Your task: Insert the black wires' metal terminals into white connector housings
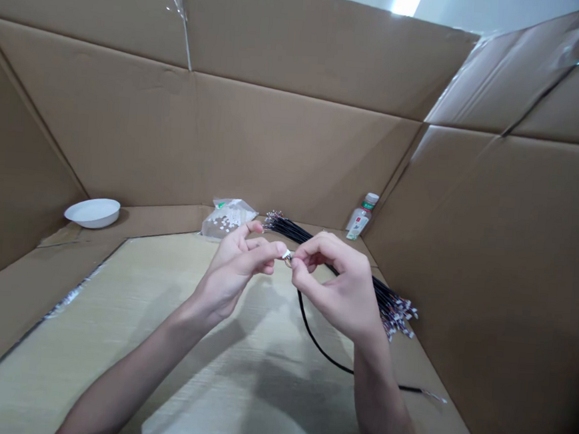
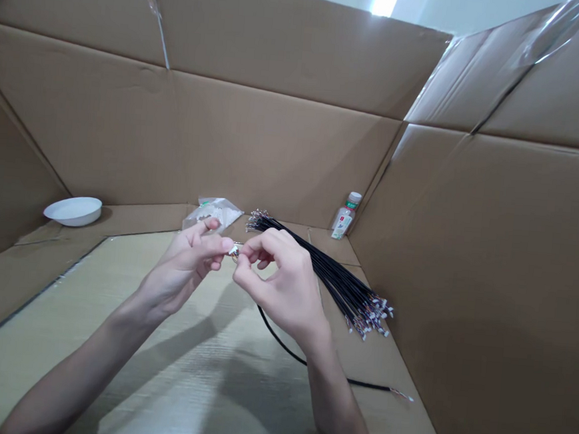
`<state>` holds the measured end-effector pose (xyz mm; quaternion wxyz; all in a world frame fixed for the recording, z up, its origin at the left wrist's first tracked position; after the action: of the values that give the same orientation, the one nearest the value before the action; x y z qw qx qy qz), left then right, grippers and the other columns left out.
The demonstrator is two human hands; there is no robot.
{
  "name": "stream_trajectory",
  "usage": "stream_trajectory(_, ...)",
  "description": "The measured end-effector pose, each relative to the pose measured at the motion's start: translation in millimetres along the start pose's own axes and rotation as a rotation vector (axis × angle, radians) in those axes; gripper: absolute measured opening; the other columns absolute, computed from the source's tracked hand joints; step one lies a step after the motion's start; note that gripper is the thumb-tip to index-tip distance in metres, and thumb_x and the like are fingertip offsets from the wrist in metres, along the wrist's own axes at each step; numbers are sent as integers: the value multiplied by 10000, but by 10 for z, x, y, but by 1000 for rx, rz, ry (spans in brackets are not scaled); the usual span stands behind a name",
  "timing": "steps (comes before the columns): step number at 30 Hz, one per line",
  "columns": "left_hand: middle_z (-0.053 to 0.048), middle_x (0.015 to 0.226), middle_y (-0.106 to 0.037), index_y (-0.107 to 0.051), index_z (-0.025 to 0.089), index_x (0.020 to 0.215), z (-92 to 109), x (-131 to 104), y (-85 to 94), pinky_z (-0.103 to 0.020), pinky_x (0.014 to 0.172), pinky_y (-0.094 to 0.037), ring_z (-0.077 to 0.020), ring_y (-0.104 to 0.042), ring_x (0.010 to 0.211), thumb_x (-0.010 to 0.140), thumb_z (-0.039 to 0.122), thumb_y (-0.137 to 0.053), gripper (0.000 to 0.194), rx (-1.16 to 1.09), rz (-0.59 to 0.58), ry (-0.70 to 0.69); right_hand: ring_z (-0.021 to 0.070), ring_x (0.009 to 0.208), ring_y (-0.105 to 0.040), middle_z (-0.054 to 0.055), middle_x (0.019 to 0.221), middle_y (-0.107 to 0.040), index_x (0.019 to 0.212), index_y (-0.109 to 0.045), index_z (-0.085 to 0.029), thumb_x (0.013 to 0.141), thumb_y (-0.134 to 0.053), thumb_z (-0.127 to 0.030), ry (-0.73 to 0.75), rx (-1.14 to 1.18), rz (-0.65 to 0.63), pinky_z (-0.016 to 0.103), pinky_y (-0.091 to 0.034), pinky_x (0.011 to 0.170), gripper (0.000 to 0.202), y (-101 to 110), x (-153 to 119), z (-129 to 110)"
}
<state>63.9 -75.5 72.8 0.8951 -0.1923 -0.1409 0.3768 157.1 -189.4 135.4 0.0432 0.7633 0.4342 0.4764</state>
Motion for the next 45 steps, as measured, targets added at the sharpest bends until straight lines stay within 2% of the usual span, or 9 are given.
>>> stream_trajectory(7,86,609,-676,-430,205,1091,183,-45,2,-170,615,-464,-65,-585,548,802,188,-842,504,221,66,-290,177,763,-516,27,750,-586,781,-616,-149,950,-615,-117,242,-430,87,340,-425,698,172,-58,-44,-204)
stream_trajectory(16,97,595,-653,-409,204,1073,71,32,19,-184,638,-477,-68,-579,560,780,164,-835,518,126,61,-222,219,781,-519,57,776,-609,778,-602,-150,920,-605,-104,246,-670,106,367,-425,683,149,-194,-54,-157)
stream_trajectory(19,103,594,-643,-405,204,1073,25,71,18,-169,618,-468,-59,-566,552,776,161,-838,527,105,38,-189,219,784,-519,49,782,-599,780,-579,-160,897,-620,-100,197,-643,96,367,-418,686,138,-204,-48,-111)
stream_trajectory(24,48,669,-735,-348,233,984,174,39,-18,-163,547,-453,-81,-621,542,783,157,-832,530,222,35,-359,191,762,-513,14,764,-565,770,-518,-188,869,-629,-92,72,-465,84,341,-398,682,177,-142,-15,-39)
stream_trajectory(30,108,598,-631,-406,217,1033,58,119,-17,-154,596,-485,-56,-568,544,771,167,-862,529,151,-68,-187,163,741,-505,-16,744,-546,755,-492,-198,821,-623,-83,-24,-286,33,308,-378,658,187,-96,1,-11)
stream_trajectory(33,75,626,-670,-438,219,987,130,102,13,-168,580,-490,-77,-601,554,771,193,-878,491,224,-54,-225,169,763,-502,-10,755,-554,759,-488,-198,830,-617,-81,9,-325,51,316,-378,677,188,-68,-11,-45)
stream_trajectory(36,8,728,-745,-570,214,1010,270,44,-10,-199,593,-516,-121,-677,630,819,255,-860,350,378,-124,-271,159,753,-505,-17,756,-562,769,-518,-198,818,-617,-65,13,-225,0,308,-396,680,173,-66,-17,-50)
stream_trajectory(41,-72,998,-799,-811,239,1061,391,-76,-154,-266,752,-590,-196,-750,902,890,283,-802,177,579,-419,-336,124,671,-540,-32,739,-592,760,-587,-200,810,-627,-78,-165,127,-59,269,-437,621,138,-45,-20,65)
stream_trajectory(45,-42,916,-784,-812,240,937,398,-73,-137,-227,688,-570,-161,-727,815,892,271,-799,56,571,-361,-385,126,685,-546,-32,745,-601,764,-603,-198,811,-651,-90,-171,96,-39,271,-439,624,127,-44,-25,57)
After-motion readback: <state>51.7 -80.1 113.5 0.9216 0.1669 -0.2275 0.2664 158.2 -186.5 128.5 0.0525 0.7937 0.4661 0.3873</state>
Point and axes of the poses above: each hand's wrist, its own x-axis towards the middle knuckle, its own y-axis out of the back of the hand, z = x × y, the point moved 8 cm from there along x, towards the middle knuckle
